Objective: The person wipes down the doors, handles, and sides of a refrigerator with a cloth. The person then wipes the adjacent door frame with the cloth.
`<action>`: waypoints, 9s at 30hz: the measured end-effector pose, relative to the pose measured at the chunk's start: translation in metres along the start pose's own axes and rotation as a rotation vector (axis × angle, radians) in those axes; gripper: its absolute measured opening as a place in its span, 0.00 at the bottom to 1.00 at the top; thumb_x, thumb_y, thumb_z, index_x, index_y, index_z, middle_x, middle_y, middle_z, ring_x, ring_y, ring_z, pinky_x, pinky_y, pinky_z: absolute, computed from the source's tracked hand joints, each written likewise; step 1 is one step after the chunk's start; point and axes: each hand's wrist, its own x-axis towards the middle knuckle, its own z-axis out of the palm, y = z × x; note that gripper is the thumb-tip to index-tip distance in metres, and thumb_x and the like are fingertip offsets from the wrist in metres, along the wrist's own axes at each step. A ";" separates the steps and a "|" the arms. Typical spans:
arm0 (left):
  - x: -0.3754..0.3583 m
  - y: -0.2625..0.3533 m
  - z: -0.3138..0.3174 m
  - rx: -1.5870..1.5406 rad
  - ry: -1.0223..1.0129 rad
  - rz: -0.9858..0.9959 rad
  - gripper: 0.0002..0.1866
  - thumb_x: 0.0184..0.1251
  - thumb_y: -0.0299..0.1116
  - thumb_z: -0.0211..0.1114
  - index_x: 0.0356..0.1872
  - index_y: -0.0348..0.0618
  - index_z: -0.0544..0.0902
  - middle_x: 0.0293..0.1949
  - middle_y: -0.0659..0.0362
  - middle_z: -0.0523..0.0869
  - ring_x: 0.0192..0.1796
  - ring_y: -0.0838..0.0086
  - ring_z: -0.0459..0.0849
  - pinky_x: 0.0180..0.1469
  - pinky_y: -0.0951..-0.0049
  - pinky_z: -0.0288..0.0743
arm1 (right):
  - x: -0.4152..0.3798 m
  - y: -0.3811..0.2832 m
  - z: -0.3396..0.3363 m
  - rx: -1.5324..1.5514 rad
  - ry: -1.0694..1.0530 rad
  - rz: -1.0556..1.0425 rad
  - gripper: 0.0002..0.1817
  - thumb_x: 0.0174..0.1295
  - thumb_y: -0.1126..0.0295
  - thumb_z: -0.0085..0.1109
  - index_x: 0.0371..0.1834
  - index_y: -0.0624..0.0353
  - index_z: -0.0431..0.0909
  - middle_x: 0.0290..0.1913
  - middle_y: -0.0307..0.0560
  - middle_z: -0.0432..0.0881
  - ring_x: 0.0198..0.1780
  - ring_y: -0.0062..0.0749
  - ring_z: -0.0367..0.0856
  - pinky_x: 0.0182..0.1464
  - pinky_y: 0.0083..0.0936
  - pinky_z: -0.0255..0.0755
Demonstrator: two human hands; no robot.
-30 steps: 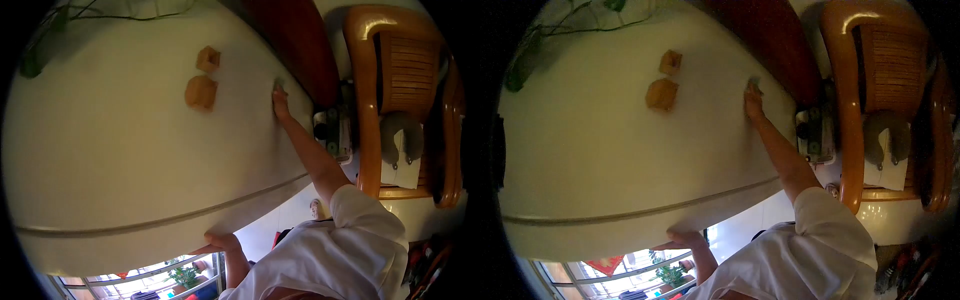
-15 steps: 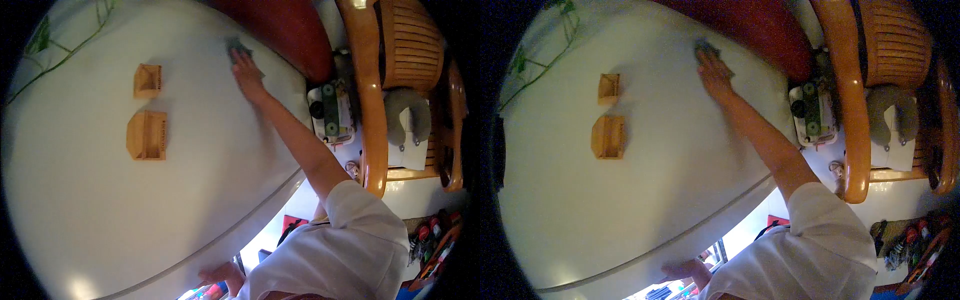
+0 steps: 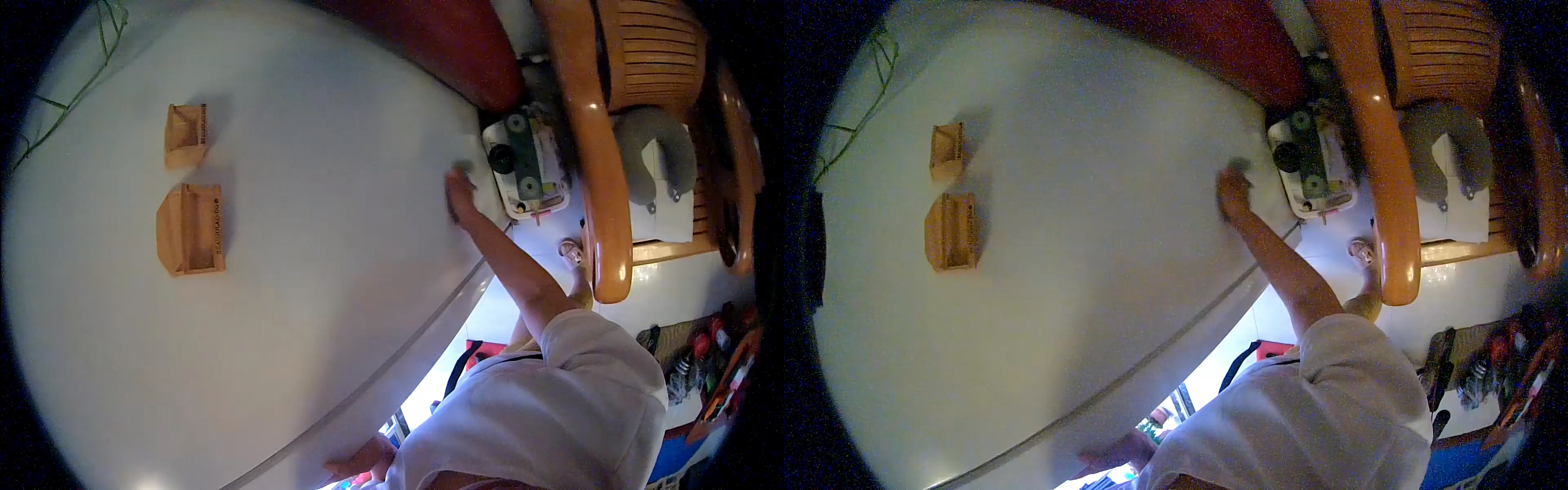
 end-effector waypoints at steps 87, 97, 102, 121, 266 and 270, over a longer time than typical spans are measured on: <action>-0.150 0.038 0.103 -0.875 -0.005 -0.910 0.35 0.73 0.42 0.48 0.73 0.36 0.47 0.72 0.42 0.48 0.74 0.50 0.49 0.73 0.57 0.46 | -0.408 -0.215 0.023 0.020 -0.513 -1.752 0.35 0.71 0.57 0.44 0.74 0.64 0.47 0.71 0.61 0.50 0.69 0.45 0.54 0.68 0.40 0.51; -0.067 0.034 0.084 -0.707 0.181 -0.599 0.29 0.74 0.40 0.44 0.72 0.37 0.55 0.72 0.44 0.52 0.75 0.52 0.46 0.73 0.55 0.41 | -0.418 -0.214 0.018 -0.058 -0.621 -1.603 0.39 0.71 0.59 0.46 0.77 0.60 0.35 0.76 0.52 0.45 0.73 0.37 0.51 0.73 0.35 0.45; -0.170 -0.003 0.145 -0.662 -0.230 -1.762 0.30 0.74 0.50 0.42 0.75 0.63 0.52 0.74 0.47 0.48 0.73 0.48 0.49 0.72 0.49 0.47 | -0.422 -0.212 0.021 -0.039 -0.609 -1.648 0.38 0.70 0.62 0.45 0.76 0.64 0.36 0.75 0.54 0.46 0.73 0.39 0.51 0.72 0.35 0.46; -0.096 -0.104 0.175 -1.004 0.002 -1.673 0.32 0.75 0.51 0.42 0.75 0.55 0.49 0.75 0.51 0.47 0.75 0.56 0.50 0.73 0.58 0.50 | -0.420 -0.205 0.029 0.011 -0.435 -1.650 0.38 0.69 0.62 0.45 0.75 0.68 0.41 0.73 0.57 0.51 0.71 0.40 0.56 0.71 0.36 0.51; -0.218 -0.325 0.244 -1.650 -0.119 -2.099 0.22 0.67 0.18 0.48 0.61 0.47 0.71 0.54 0.57 0.77 0.52 0.68 0.79 0.53 0.63 0.76 | -0.425 -0.041 0.341 -0.916 -0.886 -1.191 0.39 0.59 0.69 0.65 0.71 0.65 0.53 0.63 0.54 0.69 0.60 0.42 0.73 0.63 0.36 0.66; -0.203 -0.311 0.264 -1.580 -0.137 -2.088 0.25 0.65 0.16 0.50 0.63 0.47 0.68 0.54 0.57 0.77 0.52 0.67 0.78 0.54 0.67 0.74 | -0.420 -0.036 0.357 -0.821 -0.852 -1.175 0.40 0.60 0.67 0.65 0.71 0.67 0.52 0.63 0.55 0.68 0.61 0.41 0.71 0.65 0.36 0.63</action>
